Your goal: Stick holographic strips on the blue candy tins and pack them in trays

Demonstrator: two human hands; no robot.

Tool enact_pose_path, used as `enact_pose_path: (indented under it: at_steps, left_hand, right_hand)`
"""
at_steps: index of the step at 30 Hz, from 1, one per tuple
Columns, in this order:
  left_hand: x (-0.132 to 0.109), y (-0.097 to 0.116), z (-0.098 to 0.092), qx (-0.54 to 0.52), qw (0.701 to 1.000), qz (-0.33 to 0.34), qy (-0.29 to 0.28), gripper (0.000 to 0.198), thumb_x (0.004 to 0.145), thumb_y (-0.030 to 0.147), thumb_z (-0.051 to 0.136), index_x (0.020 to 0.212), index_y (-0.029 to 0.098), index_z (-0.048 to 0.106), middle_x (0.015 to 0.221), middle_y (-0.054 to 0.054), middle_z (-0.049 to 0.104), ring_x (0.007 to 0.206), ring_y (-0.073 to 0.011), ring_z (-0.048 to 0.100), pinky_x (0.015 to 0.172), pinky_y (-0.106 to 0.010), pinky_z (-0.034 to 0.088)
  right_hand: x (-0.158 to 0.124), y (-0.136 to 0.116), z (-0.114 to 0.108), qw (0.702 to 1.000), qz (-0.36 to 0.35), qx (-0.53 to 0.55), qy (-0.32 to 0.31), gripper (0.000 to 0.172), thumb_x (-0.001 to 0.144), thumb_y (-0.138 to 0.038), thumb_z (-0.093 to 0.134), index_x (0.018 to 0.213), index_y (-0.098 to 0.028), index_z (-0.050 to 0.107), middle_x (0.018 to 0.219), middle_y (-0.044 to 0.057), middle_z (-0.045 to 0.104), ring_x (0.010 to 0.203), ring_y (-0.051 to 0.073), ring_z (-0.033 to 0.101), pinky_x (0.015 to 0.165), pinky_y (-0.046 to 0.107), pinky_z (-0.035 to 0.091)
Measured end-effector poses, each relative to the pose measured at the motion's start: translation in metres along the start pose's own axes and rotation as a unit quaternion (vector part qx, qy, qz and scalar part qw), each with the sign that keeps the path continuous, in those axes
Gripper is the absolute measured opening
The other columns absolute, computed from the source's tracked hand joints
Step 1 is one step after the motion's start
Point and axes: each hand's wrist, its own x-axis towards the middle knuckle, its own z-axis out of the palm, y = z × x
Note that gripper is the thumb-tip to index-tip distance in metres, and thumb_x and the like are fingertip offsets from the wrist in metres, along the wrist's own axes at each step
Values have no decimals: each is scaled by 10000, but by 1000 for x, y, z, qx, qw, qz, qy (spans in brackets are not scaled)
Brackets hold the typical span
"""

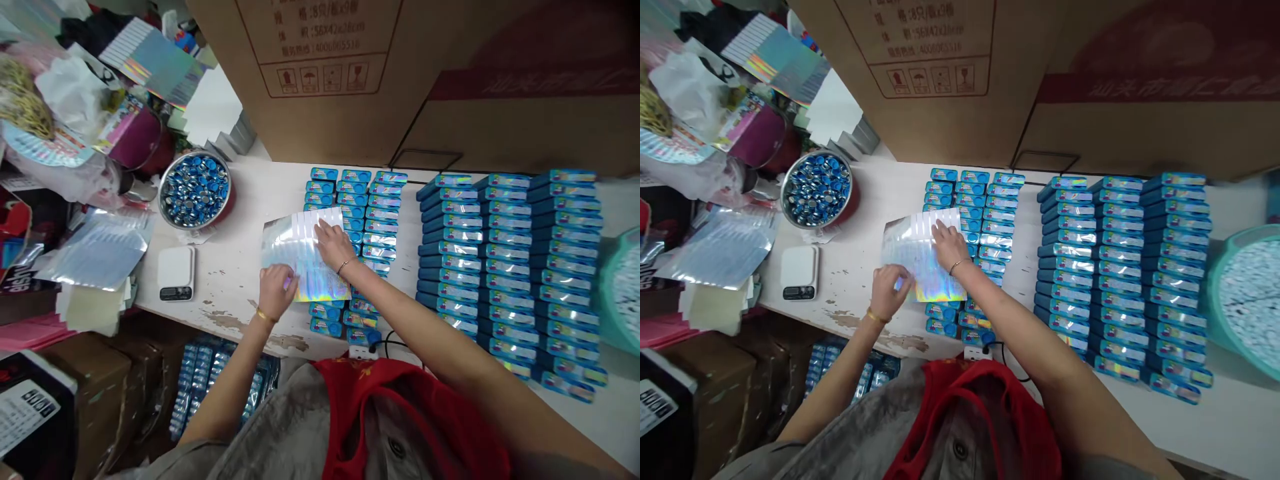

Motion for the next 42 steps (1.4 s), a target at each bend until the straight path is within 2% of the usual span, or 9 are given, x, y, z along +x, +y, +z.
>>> enact_pose_path:
  at_steps: [4,7,9,12,16,23,28,34,42]
  left_hand:
    - [-49,56,-4,-279,946,-163,33,235,807,356,672,704,190,541,686,18,588,692,-129,534,705,-276,388]
    - [-69,88,10,-459,849,-263,11,314,712,382,750,671,181,512,643,41,537,631,-99,493,645,-237,392]
    - [-80,103,23,-504,815,-286,-23,342,654,378,786,652,173,513,626,46,526,615,-87,478,629,-224,380]
    - [-96,118,46,-503,801,-313,-83,364,606,389,810,627,167,522,569,53,507,570,-77,448,585,-215,345]
    - [-115,133,68,-485,795,-338,-137,415,543,423,836,602,167,514,530,53,498,525,-76,431,536,-214,314]
    - [-121,151,85,-503,806,-288,-120,362,619,416,787,634,173,519,583,43,530,561,-81,443,569,-222,339]
    - [-117,148,102,-452,838,-287,-105,315,652,371,728,605,184,480,556,50,486,527,-84,407,548,-231,321]
    - [-113,149,106,-148,967,-195,-72,133,756,247,647,663,189,572,782,-33,582,796,-191,556,744,-320,397]
    - [-115,149,115,4,984,-162,-72,104,794,263,641,726,192,606,996,-106,581,1021,-318,528,844,-416,367]
  right_hand:
    - [-74,4,-1,959,77,264,74,607,960,-581,303,1250,-136,598,1204,155,634,1065,265,586,904,420,482]
    - [-149,2,-8,878,179,443,21,717,873,-746,285,1058,-174,675,874,76,689,743,198,623,675,344,510]
    - [-194,0,-14,842,223,491,-5,641,767,-780,476,869,-183,684,729,41,661,632,171,585,595,308,479]
    - [-240,0,-20,815,270,512,20,537,648,-736,658,659,-202,604,589,5,605,554,141,530,563,286,452]
    - [-274,11,-19,800,317,504,77,573,679,-778,592,665,-205,581,568,-7,571,509,118,492,524,264,421]
    - [-292,34,-12,766,400,497,71,664,646,-825,552,860,-203,645,747,23,616,570,137,523,451,248,373]
    - [-283,38,-3,807,332,482,77,520,604,-721,652,653,-210,567,599,-3,569,542,126,461,520,265,381]
    - [-276,49,12,881,289,352,128,397,750,-600,533,629,-222,518,543,-25,507,541,132,429,569,278,362]
    - [-275,63,27,900,282,316,103,331,774,-537,485,660,-232,547,585,-11,540,571,156,462,605,289,370]
